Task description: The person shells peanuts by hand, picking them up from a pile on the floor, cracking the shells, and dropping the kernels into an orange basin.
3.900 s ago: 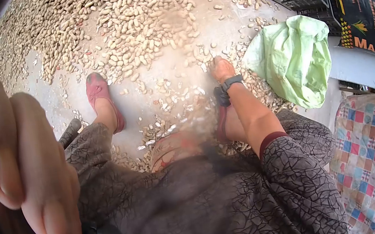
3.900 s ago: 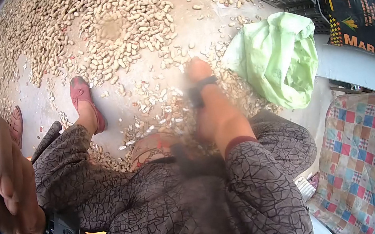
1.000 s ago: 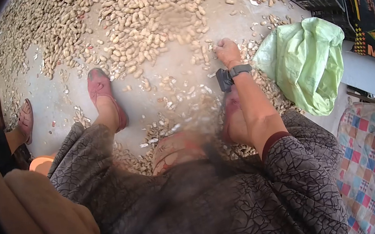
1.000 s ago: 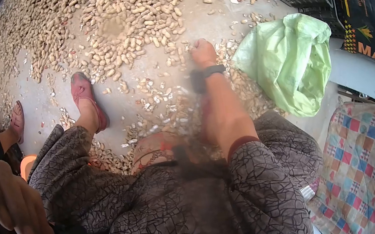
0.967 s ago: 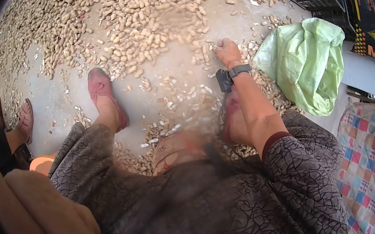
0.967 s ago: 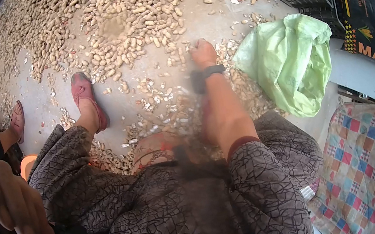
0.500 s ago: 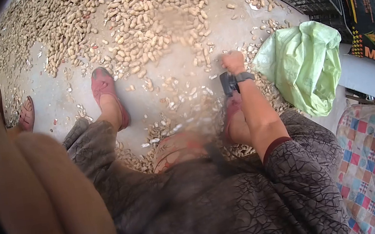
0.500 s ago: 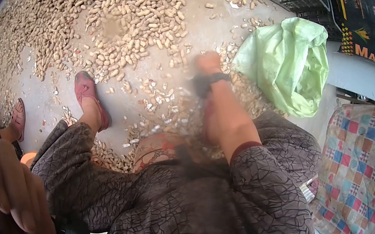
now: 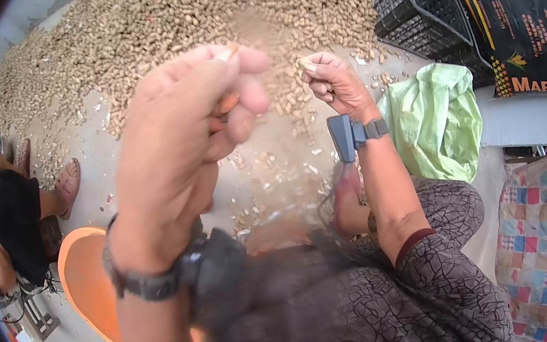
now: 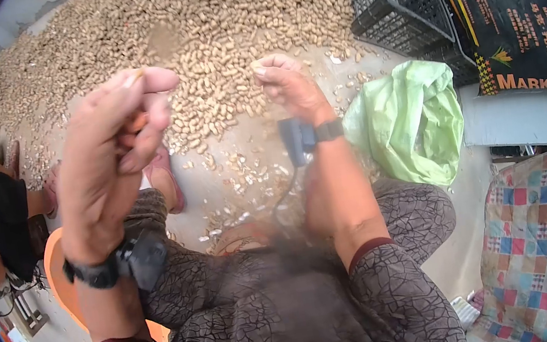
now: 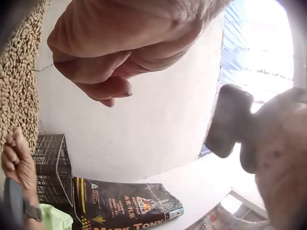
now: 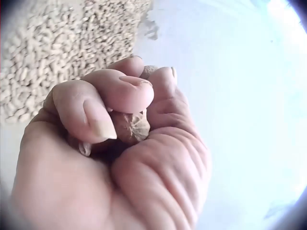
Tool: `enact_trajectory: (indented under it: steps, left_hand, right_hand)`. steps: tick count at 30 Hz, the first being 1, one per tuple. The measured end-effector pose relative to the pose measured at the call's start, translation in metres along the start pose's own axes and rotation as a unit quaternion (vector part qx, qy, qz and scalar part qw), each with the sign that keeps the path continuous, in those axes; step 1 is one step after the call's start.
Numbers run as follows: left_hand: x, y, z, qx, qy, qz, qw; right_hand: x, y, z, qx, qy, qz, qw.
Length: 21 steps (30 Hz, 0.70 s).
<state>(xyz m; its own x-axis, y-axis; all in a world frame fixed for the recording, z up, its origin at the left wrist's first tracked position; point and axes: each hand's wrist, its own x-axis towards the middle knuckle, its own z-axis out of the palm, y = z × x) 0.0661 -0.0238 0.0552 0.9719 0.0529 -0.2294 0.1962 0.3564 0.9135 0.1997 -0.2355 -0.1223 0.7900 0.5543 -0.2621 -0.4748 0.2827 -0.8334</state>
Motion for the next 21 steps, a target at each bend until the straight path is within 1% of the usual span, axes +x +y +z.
enact_trajectory:
  steps: [1,3,4,6,7,8,10,12,14,15,16,17,19,20,21]
  left_hand:
    - [0.001,-0.004,-0.001,-0.006,0.013,0.004,1.000]
    - [0.007,-0.009,-0.006,0.036,0.013,0.003,0.999]
    - [0.009,-0.012,-0.006,0.041,0.012,0.015,0.999]
    - [0.011,-0.015,-0.001,0.117,0.058,0.013,0.991]
    - [0.010,-0.017,0.001,0.120,0.057,0.022,0.991]
    - [0.009,-0.019,0.004,0.109,0.045,0.019,0.993]
    - [0.007,-0.020,0.008,0.102,0.031,0.021,0.994]
    - [0.003,-0.019,0.011,0.121,-0.046,0.015,0.991]
    - [-0.001,-0.019,0.015,0.118,-0.056,0.008,0.991]
    - [-0.004,-0.018,0.015,0.094,-0.084,0.007,0.992]
    - [-0.007,-0.017,0.016,0.069,-0.112,0.004,0.991]
    - [-0.010,-0.016,0.018,0.074,-0.115,0.006,0.991]
    - [-0.017,-0.014,0.024,-0.004,-0.142,-0.024,0.990]
    - [-0.018,-0.015,0.024,0.000,-0.147,-0.021,0.989]
    - [-0.021,-0.015,0.025,-0.023,-0.170,-0.031,0.985]
  right_hand:
    - [-0.006,-0.015,0.021,-0.025,-0.009,-0.024,0.999]
    - [-0.021,-0.042,0.058,-0.066,-0.035,-0.068,0.995]
    - [-0.027,-0.055,0.072,-0.067,-0.041,-0.078,0.994]
    - [-0.043,-0.076,0.096,-0.169,-0.053,-0.089,0.980]
    - [-0.051,-0.085,0.105,-0.187,-0.075,-0.089,0.976]
    - [-0.056,-0.092,0.112,-0.188,-0.077,-0.097,0.974]
    - [-0.068,-0.103,0.122,-0.270,-0.099,-0.082,0.954]
    - [-0.081,-0.109,0.131,-0.293,-0.090,-0.089,0.948]
    - [-0.091,-0.112,0.134,-0.350,-0.075,-0.101,0.928]
    - [-0.097,-0.114,0.137,-0.349,-0.073,-0.107,0.928]
    - [-0.104,-0.116,0.140,-0.372,-0.071,-0.129,0.917]
    - [-0.110,-0.117,0.141,-0.394,-0.068,-0.150,0.904]
    - [-0.120,-0.117,0.140,-0.400,-0.067,-0.154,0.901]
    - [-0.126,-0.118,0.140,-0.409,-0.068,-0.153,0.897]
    - [-0.132,-0.118,0.141,-0.409,-0.066,-0.158,0.896]
